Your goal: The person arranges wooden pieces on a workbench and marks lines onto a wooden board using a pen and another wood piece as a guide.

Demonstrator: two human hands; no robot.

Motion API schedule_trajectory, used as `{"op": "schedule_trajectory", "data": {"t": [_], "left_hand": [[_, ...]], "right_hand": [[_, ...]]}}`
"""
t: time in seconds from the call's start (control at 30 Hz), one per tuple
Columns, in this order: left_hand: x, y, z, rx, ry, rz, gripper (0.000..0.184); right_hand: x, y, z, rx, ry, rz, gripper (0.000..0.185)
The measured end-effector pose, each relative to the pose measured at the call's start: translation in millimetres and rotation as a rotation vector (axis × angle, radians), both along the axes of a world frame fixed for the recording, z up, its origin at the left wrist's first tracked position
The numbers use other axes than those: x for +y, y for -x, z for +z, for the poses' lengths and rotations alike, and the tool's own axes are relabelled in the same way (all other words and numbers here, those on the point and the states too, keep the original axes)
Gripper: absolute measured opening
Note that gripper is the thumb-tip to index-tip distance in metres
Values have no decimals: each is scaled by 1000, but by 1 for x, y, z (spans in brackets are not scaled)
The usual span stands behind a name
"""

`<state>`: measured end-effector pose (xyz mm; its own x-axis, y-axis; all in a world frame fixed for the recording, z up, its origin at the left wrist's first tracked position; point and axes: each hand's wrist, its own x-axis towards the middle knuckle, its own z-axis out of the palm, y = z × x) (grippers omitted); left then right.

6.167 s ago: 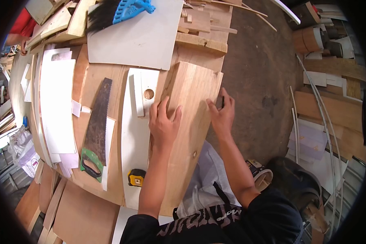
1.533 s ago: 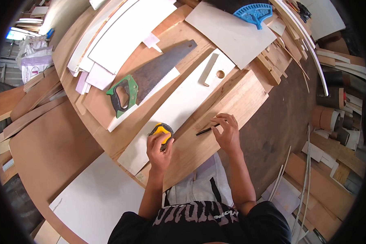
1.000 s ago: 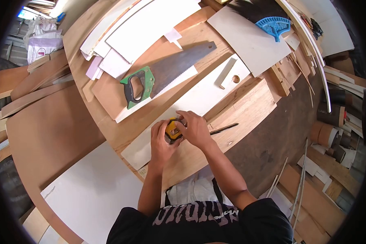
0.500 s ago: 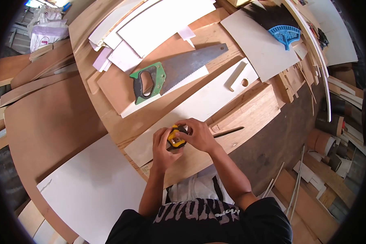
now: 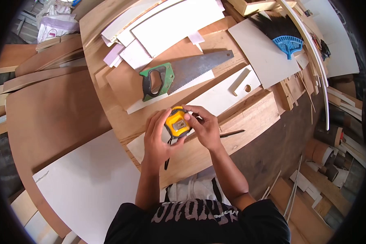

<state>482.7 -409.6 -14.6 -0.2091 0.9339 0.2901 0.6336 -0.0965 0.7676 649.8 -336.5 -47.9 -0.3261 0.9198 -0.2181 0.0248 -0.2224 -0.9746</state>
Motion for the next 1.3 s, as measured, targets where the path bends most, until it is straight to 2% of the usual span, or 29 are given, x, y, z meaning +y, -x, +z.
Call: {"op": "schedule_trajectory", "data": {"t": [0.1,0.23,0.33,0.53,0.63,0.7,0.77,0.8,0.83,0.9,0.93,0.97,1.03,1.17,1.27,1.3], "left_hand": [[21,7,-36,9,15,-31,87],[39,10,-99,44,-24,-48,78],[39,13,-118,46,-35,-9,73],[22,37,-107,37,7,51,64],[2,42,-110,152,73,133,70],[-12,36,-113,178,84,171,70],[-27,27,-112,195,100,270,64],[-41,25,-119,136,151,290,67],[-50,21,-116,133,154,297,67],[-65,13,-109,96,218,282,78],[-71,10,-106,152,318,271,88],[-76,8,-107,150,320,275,88],[-84,7,-111,261,374,244,82],[-87,23,-131,263,324,276,68],[-82,33,-131,286,284,476,47],[-86,36,-132,285,279,481,47]], "right_hand": [[16,6,-17,-123,52,37,38],[25,18,-55,-256,-189,53,48],[30,25,-66,-235,-215,54,47],[13,37,-65,-32,-35,126,51],[3,41,-64,-152,-152,226,50],[6,31,-63,-138,-144,231,55],[12,10,-58,-457,-493,310,65],[18,-4,-71,-550,-658,392,86],[22,-12,-67,-549,-658,400,86],[26,-25,-60,-782,-696,641,98],[29,-30,-67,-801,-703,722,112],[31,-32,-69,-800,-703,727,112],[35,-30,-70,-808,-814,798,118],[42,-26,-67,-827,-770,871,119],[43,-28,-74,-774,-798,867,121],[44,-28,-75,-777,-809,890,121]]}}
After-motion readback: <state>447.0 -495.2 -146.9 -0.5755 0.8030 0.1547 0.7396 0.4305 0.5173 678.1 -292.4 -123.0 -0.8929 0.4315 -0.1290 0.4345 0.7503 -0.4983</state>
